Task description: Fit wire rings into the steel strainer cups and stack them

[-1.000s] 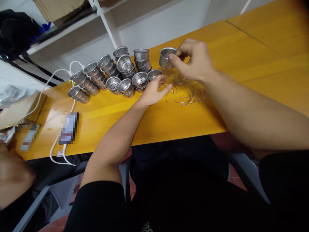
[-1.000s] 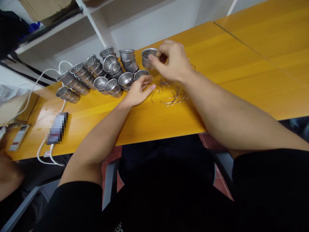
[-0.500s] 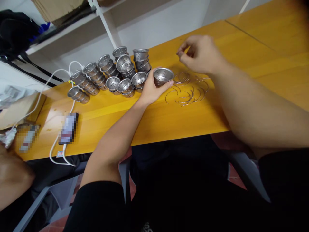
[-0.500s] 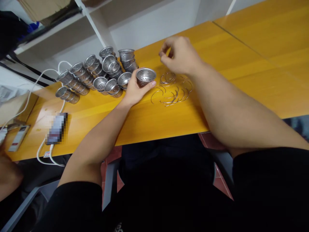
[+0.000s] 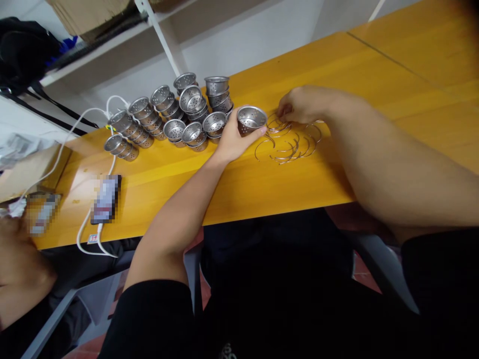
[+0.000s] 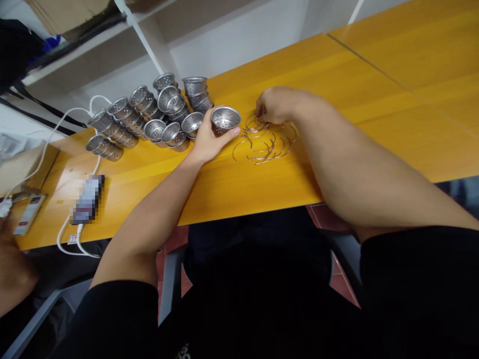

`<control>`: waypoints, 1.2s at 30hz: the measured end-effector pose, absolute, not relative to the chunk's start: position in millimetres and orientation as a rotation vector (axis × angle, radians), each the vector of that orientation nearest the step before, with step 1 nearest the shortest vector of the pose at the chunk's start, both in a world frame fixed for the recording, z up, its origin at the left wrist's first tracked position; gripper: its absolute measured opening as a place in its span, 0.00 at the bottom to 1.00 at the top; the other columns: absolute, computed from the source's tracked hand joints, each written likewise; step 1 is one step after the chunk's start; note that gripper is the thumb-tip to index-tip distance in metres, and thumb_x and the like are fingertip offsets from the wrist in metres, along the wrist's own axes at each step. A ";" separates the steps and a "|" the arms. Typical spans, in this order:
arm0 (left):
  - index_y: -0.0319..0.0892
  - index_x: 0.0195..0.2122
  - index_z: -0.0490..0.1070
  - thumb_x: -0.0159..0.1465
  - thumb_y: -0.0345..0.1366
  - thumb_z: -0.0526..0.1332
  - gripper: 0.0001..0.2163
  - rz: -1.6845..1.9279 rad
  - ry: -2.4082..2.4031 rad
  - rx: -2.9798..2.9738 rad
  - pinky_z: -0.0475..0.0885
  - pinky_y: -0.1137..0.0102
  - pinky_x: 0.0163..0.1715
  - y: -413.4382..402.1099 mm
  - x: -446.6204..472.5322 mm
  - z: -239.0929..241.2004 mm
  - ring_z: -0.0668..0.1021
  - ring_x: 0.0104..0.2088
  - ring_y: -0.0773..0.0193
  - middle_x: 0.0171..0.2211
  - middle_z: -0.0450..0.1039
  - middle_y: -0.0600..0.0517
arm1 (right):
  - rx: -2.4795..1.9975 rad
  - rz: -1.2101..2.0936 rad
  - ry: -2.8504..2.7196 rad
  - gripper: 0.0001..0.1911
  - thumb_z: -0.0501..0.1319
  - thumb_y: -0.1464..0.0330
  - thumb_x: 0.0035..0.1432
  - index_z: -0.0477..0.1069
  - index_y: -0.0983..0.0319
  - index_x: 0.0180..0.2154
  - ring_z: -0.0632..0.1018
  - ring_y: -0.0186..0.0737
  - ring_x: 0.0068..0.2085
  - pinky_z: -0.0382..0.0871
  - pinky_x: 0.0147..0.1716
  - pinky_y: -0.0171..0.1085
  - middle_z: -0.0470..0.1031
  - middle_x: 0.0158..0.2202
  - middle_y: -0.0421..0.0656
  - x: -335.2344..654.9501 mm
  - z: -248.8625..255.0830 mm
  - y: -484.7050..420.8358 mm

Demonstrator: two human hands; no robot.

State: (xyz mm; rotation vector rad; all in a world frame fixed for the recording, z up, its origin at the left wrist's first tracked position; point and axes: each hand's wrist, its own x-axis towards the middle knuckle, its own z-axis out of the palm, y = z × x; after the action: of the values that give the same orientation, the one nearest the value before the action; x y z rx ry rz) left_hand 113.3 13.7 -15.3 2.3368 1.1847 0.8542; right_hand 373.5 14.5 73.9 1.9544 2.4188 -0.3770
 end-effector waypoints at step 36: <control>0.50 0.74 0.75 0.64 0.79 0.84 0.51 1.262 0.742 2.105 0.79 0.36 0.84 81.3 99.0 -68.7 0.88 0.72 0.42 0.68 0.85 0.43 | 1.688 -0.383 2.691 0.15 0.67 0.72 0.86 0.84 0.64 0.67 0.84 0.59 0.54 0.74 0.58 0.49 0.87 0.65 0.61 361.8 60.9 17.3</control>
State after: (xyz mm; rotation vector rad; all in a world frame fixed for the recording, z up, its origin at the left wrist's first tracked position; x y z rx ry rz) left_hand 99.0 81.3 -68.7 2.1045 0.7424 1.2615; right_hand 361.8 17.3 60.9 1.6884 2.6911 -0.3828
